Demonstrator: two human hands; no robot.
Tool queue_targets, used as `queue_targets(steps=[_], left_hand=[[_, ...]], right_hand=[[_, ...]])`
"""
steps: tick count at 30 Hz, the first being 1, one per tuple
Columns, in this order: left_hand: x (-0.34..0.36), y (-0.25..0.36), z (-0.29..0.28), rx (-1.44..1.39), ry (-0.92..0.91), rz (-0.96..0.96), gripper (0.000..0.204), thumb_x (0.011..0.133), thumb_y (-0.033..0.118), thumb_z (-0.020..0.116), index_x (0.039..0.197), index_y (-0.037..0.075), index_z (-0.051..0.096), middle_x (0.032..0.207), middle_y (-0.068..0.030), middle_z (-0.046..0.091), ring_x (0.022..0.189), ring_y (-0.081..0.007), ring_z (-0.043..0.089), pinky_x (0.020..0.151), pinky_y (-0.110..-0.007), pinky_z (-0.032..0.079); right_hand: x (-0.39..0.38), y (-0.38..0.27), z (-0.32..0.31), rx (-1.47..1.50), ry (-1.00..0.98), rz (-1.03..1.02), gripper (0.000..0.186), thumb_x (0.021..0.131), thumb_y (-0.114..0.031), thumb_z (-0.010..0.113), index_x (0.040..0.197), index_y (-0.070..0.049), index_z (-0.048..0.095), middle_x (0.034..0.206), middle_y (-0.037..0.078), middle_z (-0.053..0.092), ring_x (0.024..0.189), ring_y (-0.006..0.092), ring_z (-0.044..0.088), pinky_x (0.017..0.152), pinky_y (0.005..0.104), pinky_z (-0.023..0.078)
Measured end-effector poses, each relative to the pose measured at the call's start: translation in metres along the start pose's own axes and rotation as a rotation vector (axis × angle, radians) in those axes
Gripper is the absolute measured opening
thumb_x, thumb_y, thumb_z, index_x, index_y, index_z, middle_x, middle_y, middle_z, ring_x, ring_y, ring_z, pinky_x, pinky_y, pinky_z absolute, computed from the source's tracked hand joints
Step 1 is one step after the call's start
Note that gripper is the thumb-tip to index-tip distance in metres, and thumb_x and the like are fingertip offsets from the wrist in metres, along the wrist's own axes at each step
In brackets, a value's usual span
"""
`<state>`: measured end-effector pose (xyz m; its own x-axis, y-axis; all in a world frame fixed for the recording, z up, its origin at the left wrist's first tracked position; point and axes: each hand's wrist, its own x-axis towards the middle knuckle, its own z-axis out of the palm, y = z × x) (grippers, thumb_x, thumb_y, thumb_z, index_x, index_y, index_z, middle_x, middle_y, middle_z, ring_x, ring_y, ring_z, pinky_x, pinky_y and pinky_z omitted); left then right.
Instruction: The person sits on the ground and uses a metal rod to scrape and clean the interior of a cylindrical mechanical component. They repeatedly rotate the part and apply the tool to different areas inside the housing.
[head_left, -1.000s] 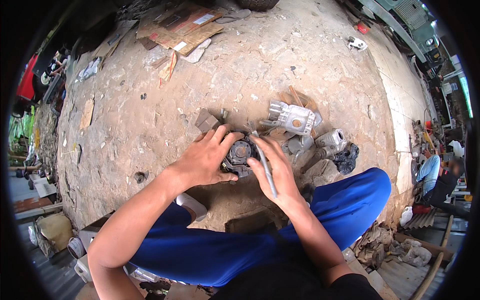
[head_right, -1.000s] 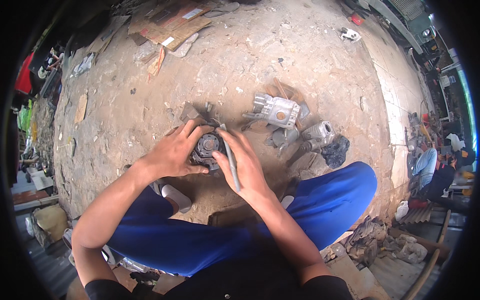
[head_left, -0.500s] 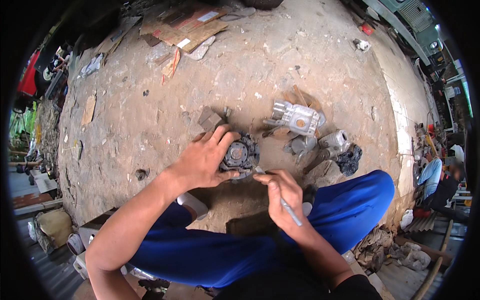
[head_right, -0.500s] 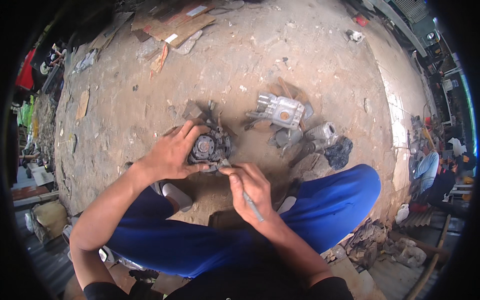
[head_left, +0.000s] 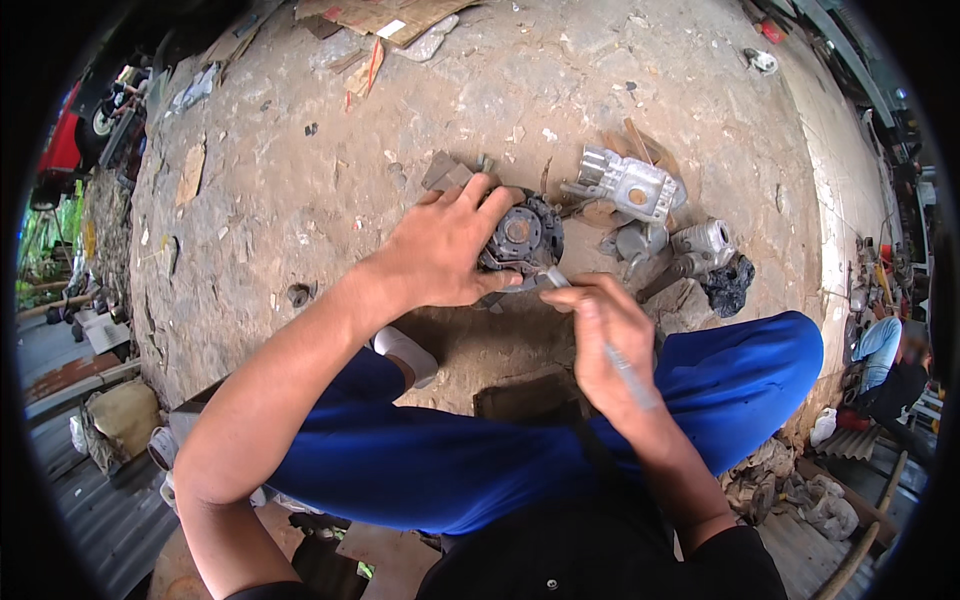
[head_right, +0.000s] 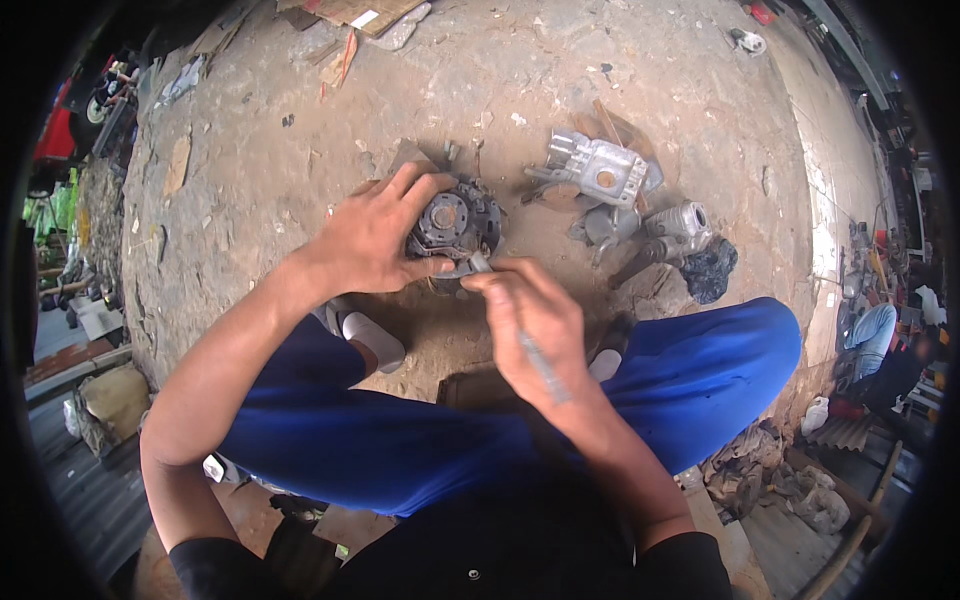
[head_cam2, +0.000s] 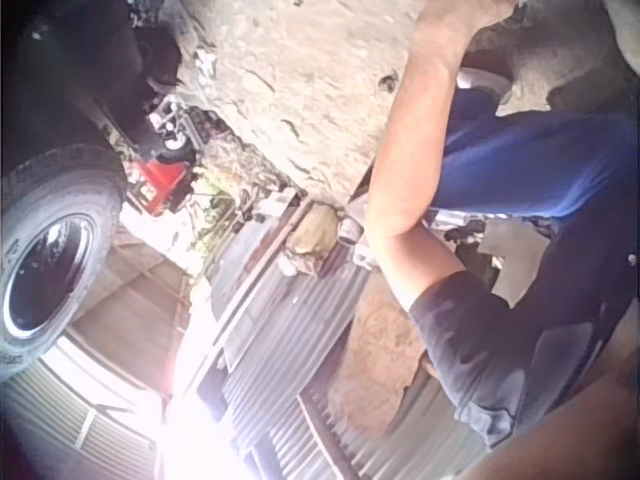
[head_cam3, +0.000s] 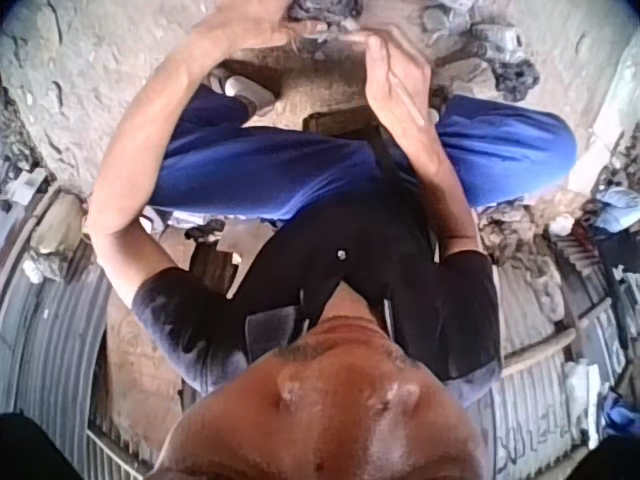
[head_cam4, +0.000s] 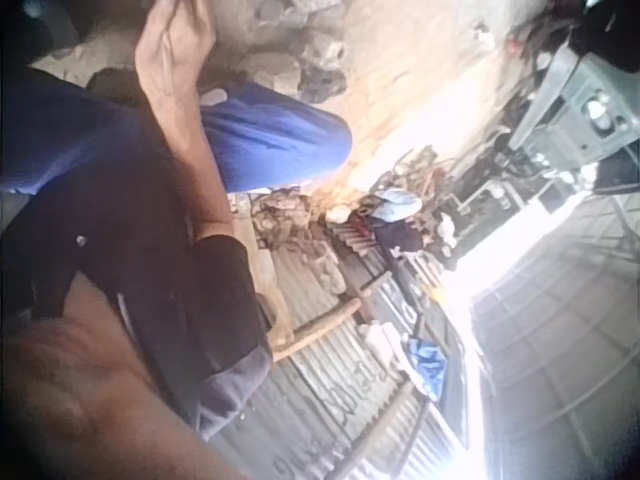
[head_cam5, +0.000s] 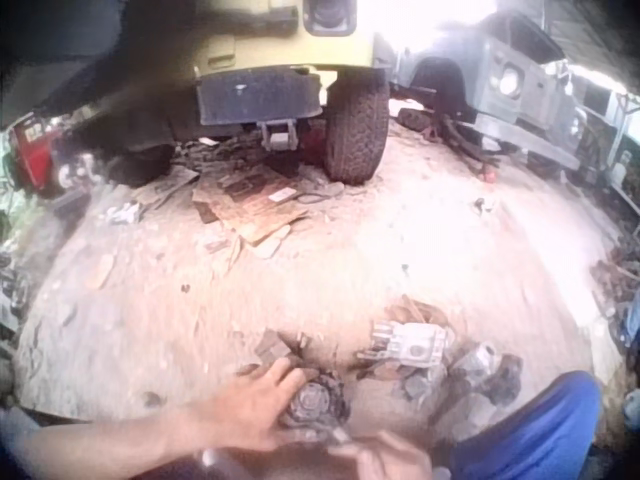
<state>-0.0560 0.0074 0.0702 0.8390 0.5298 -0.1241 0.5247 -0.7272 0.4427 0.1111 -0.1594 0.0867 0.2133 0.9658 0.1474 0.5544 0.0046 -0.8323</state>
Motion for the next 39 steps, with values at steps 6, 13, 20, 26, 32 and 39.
queue_targets(steps=[6,13,20,26,32,39], left_hand=[[0.005,0.002,-0.007,-0.001,-0.046,-0.029,0.081,0.081,0.043,0.082,0.144,0.013,0.04,0.137,-0.0148,0.047,0.124,-0.0425,0.055,0.107,-0.051,0.046],[0.007,0.001,-0.008,-0.043,-0.061,-0.036,0.081,0.082,0.043,0.081,0.145,0.013,0.04,0.136,-0.0159,0.048,0.124,-0.043,0.055,0.107,-0.05,0.046],[0.005,0.004,-0.004,0.016,-0.03,0.038,0.082,0.08,0.046,0.082,0.143,0.014,0.042,0.136,-0.016,0.047,0.122,-0.0427,0.056,0.104,-0.05,0.048],[0.003,0.009,0.005,0.088,0.045,0.113,0.082,0.078,0.046,0.082,0.14,0.007,0.046,0.126,-0.0172,0.051,0.116,-0.0369,0.059,0.103,-0.047,0.048],[0.006,0.01,0.005,0.08,0.04,0.078,0.081,0.077,0.046,0.084,0.141,0.015,0.044,0.134,-0.0154,0.048,0.117,-0.0423,0.059,0.099,-0.049,0.052],[0.003,0.012,0.004,0.081,0.006,0.101,0.081,0.077,0.046,0.084,0.14,0.014,0.045,0.133,-0.0136,0.048,0.114,-0.0414,0.061,0.096,-0.048,0.054]], right_hand=[[0.016,0.001,-0.007,0.034,0.006,-0.049,0.035,0.107,-0.016,0.044,0.1,0.002,0.074,0.097,0.018,0.069,0.083,0.0263,0.07,0.073,0.035,0.054],[0.027,0.001,-0.005,-0.012,0.068,-0.081,0.044,0.108,-0.024,0.04,0.101,0.003,0.074,0.096,0.016,0.069,0.081,0.0262,0.068,0.075,0.0362,0.052],[0.04,0.005,-0.002,0.008,0.054,-0.066,0.03,0.104,-0.014,0.049,0.095,0.002,0.072,0.086,0.014,0.065,0.07,0.0251,0.063,0.066,0.0371,0.051],[0.035,0.001,-0.007,0.028,0.02,-0.103,0.027,0.103,-0.012,0.052,0.088,0.001,0.071,0.082,0.014,0.064,0.069,0.0261,0.065,0.065,0.0371,0.052],[0.042,-0.001,-0.019,0.027,-0.046,0.006,0.029,0.104,-0.016,0.053,0.087,0.001,0.07,0.082,0.015,0.064,0.072,0.0283,0.065,0.067,0.0381,0.052],[0.061,-0.019,-0.038,-0.005,-0.235,0.113,0.034,0.105,-0.022,0.053,0.089,0.003,0.07,0.082,0.016,0.065,0.076,0.0328,0.066,0.071,0.0398,0.051]])
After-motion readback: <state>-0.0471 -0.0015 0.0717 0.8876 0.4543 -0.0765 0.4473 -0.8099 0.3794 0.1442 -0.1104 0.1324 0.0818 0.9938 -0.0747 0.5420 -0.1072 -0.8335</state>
